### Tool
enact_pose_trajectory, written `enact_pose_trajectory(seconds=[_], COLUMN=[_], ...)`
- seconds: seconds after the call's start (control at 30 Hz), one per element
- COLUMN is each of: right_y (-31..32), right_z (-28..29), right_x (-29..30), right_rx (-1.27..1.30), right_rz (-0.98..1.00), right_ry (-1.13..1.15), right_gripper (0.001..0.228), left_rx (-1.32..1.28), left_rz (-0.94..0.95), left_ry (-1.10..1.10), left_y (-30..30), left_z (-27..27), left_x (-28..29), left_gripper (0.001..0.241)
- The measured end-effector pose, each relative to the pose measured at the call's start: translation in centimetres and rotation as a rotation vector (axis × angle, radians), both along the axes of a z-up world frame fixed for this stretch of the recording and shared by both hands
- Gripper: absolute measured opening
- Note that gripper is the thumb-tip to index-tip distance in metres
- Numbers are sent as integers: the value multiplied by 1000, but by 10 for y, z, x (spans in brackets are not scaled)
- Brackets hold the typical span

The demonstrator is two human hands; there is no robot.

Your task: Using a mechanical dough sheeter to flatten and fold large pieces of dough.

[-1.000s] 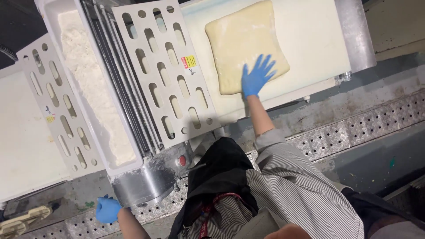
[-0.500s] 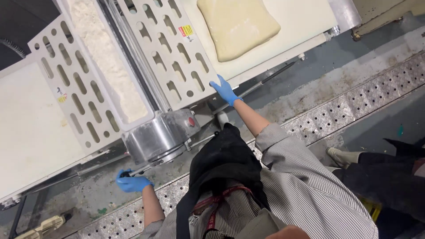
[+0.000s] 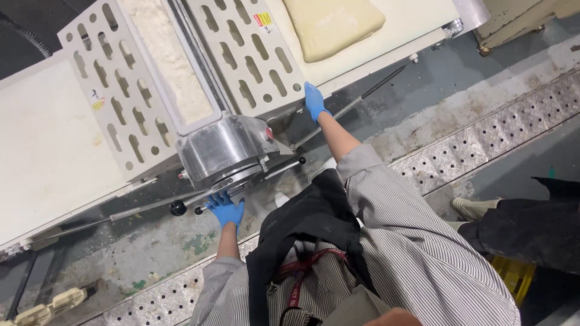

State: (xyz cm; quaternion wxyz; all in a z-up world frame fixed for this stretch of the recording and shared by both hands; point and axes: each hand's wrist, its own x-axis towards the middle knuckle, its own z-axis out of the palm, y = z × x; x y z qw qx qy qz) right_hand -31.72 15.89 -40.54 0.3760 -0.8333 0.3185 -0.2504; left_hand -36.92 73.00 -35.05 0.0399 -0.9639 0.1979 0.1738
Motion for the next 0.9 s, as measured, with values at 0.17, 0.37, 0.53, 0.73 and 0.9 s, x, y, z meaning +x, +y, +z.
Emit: enact_pose_trajectory(seconds=[0.17,0.37,0.53,0.73,0.9], right_y=[20,17,25,36,1], right_z=[66,62,88,122,43], right_x=[-7,-6,-8,-11,0], right_rx=[295,280,414,488,150], right_rz=[-34,-41,-61,-81,-25], right_ry=[20,-11,1,58,32], right_gripper=[57,54,53,53,53], left_rx=[41,35,29,-363,-1807], left_rz=[97,91,102,195,1004], left_ry=[234,231,233,111,452], left_y=[-14,-12,-13,-7,26], left_z=[-23,-26,-22,-11,16], left_x=[12,15,15,20,44], left_gripper=[112,114,115,78,45])
